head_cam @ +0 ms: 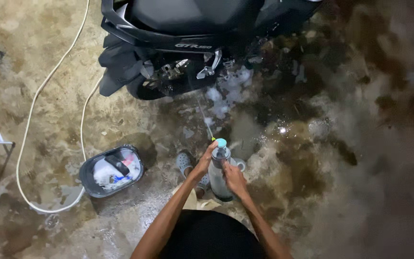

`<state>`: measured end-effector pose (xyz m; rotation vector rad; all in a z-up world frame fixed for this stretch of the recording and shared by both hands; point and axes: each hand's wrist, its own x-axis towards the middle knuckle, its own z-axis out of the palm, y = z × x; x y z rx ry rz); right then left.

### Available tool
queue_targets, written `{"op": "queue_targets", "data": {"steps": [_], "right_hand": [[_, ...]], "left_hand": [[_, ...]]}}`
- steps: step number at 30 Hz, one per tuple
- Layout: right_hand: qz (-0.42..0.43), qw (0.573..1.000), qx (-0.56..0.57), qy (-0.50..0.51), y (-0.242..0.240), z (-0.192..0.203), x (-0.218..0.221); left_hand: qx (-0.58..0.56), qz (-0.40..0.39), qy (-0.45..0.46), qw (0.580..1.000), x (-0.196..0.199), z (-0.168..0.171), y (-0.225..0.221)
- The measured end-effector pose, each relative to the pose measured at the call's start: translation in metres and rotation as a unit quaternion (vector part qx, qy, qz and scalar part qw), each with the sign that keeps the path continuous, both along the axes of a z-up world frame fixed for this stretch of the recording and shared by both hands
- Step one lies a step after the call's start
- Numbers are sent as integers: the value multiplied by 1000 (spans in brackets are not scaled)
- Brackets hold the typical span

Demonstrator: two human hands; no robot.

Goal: The person sprays a motorcycle with a pressure sprayer, then scrubs the rear wheel and tire with a soapy sponge. The person repeatedly dips the sponge into a bucket of soapy water to maintain suds while cleaning the wheel.

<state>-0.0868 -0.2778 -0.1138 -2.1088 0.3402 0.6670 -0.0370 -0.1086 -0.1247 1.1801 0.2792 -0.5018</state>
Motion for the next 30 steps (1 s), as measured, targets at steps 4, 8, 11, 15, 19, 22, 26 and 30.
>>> {"op": "queue_targets", "data": {"steps": [4, 8, 11, 15, 19, 22, 26, 30], "right_hand": [[-55, 997, -18, -43, 22, 13, -4], [-132, 990, -12, 50, 28, 14, -13], [-118, 991, 67, 6, 24, -3, -12], [-102, 989, 4, -107, 42, -25, -21], [-129, 987, 91, -13, 61, -26, -24], [-134, 989, 62, -16, 80, -8, -35], [-165, 986, 34, 9, 117, 16, -29], [-173, 982, 67, 17, 144, 28, -34]], "left_hand": [[12, -20, 1, 1000, 5, 3, -2], [53, -44, -26, 997, 14, 11, -3], [63, -22, 58, 996, 15, 17, 1], [17, -17, 13, 1000, -2, 17, 24], [-3, -23, 16, 1000, 3, 5, 41], [-151, -47, 99, 982, -4, 0, 55], [-24, -38, 130, 990, -1, 12, 82], [32, -56, 86, 994, -1, 33, 121]]}}
